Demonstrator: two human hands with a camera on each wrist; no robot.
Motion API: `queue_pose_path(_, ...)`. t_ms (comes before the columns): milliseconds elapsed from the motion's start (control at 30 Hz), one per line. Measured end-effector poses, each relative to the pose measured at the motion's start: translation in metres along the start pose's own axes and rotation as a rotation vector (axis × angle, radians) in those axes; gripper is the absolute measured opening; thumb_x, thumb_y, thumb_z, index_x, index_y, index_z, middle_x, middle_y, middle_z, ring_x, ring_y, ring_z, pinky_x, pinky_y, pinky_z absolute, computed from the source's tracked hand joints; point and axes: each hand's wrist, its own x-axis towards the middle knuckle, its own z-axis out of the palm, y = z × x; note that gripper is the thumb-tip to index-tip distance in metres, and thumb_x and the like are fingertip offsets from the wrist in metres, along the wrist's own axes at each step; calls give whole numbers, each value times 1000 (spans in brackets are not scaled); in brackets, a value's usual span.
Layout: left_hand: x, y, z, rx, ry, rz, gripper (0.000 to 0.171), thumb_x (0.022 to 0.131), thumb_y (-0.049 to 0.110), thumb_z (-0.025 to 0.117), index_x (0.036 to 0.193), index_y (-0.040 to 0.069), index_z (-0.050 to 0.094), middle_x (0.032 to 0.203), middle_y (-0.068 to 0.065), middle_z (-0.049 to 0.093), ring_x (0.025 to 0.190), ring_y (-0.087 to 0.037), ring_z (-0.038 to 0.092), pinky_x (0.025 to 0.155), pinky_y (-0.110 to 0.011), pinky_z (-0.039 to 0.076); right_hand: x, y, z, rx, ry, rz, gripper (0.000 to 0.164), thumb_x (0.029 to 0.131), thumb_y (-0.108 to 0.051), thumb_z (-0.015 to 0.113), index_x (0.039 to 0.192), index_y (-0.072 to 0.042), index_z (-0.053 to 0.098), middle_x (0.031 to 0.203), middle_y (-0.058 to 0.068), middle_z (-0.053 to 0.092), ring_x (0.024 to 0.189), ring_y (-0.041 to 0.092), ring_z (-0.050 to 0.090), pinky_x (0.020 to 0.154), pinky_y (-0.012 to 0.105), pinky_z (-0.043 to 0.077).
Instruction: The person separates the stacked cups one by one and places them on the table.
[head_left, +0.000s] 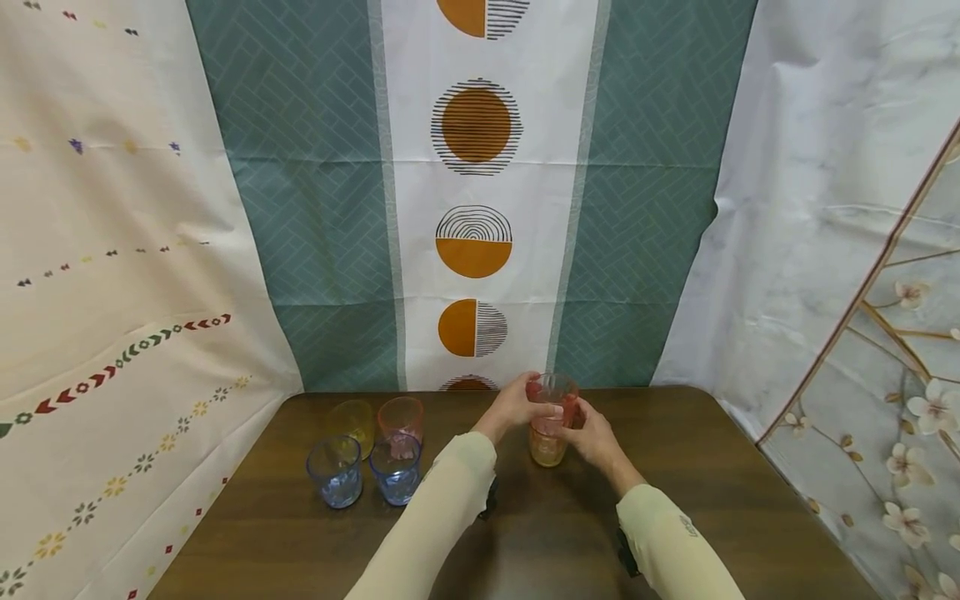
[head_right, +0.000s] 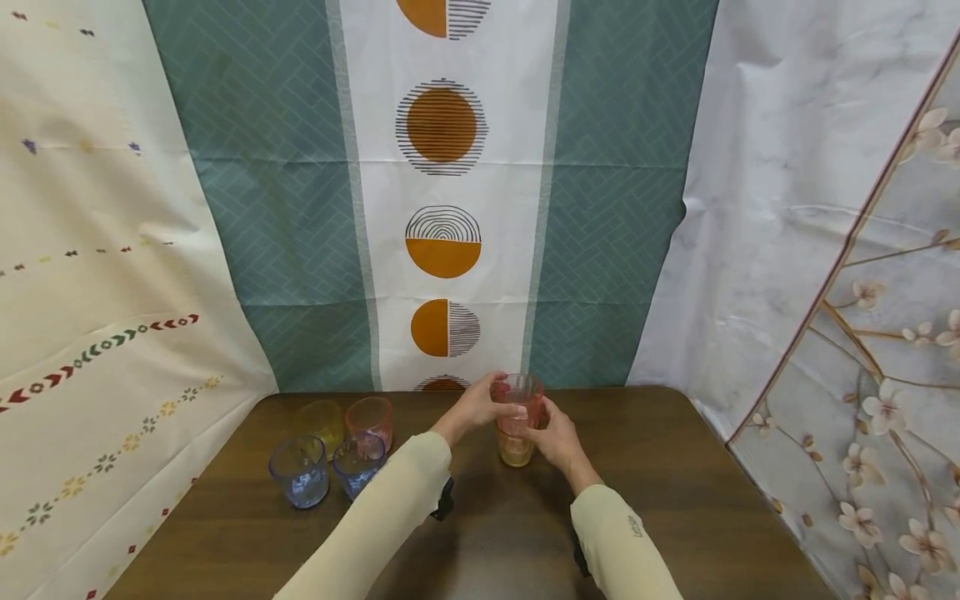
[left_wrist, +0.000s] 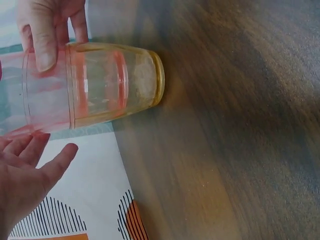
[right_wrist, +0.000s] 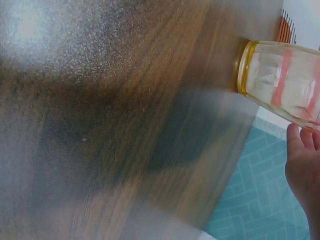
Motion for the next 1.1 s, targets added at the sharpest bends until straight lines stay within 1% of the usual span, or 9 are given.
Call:
queue_pose_path(100,1,2,-1,6,11,-11,83,82,35,82,148,6,40,137,-16,56,122,-32,56,102,-46,47,1,1,-1,17,-2,4,72,86,-17,80,145,0,43,136,23,56,124,38,54,103,52,44)
queue_pose_path(233,0,3,-3,-11,35,-21,84,82,39,82,147,5,41,134,-15,57,118,-31,57,101,-47,47,-1,1,1,28,-8,-8,74,85,-14,80,146,1,41,137,24,55,125,39,53,102,53,44)
queue_pose_path(367,1,4,-1,-34,27,-19,84,82,36,82,147,4,39,133,-16,57,117,-31,57,101,-47,47,-1,3,1,32,-19,-3,76,85,-13,80,147,0,39,139,23,54,128,40,51,102,52,45)
queue_pose_path(467,0,5,-1,-70,22,-20,84,83,35,82,148,5,38,136,-15,55,119,-31,56,102,-47,47,-1,3,0,40,-28,7,77,84,-13,80,148,0,38,140,24,52,129,40,50,102,52,45)
queue_pose_path(600,-2,12,-6,-135,44,-5,83,85,36,79,149,8,36,142,-13,51,127,-32,51,105,-49,44,0,5,-2,40,-35,9,79,84,-12,80,148,2,37,141,26,51,130,42,48,103,54,43)
queue_pose_path(700,-4,21,-15,-163,65,15,83,85,37,79,150,9,35,145,-12,49,133,-32,46,107,-49,41,-1,5,-3,33,-43,10,79,84,-14,81,148,2,36,142,26,50,131,43,47,104,55,41)
queue_pose_path(833,-7,31,-30,-192,59,47,83,86,36,78,151,9,34,146,-13,48,135,-32,43,107,-47,41,-2,5,-3,50,-50,8,81,84,-13,81,149,3,35,145,26,47,132,44,45,106,56,39)
queue_pose_path(967,-13,36,-51,-236,42,88,84,87,33,77,152,7,31,147,-14,46,134,-31,44,104,-46,45,-1,6,-2,75,-55,5,83,82,-10,82,149,4,35,147,27,45,134,44,43,108,55,36)
queue_pose_path(1100,-22,37,-75,-237,58,122,84,87,32,77,153,7,31,146,-14,46,132,-28,46,104,-43,44,0,6,0,75,-56,-7,82,82,-7,81,148,6,35,146,28,45,134,44,43,109,55,36)
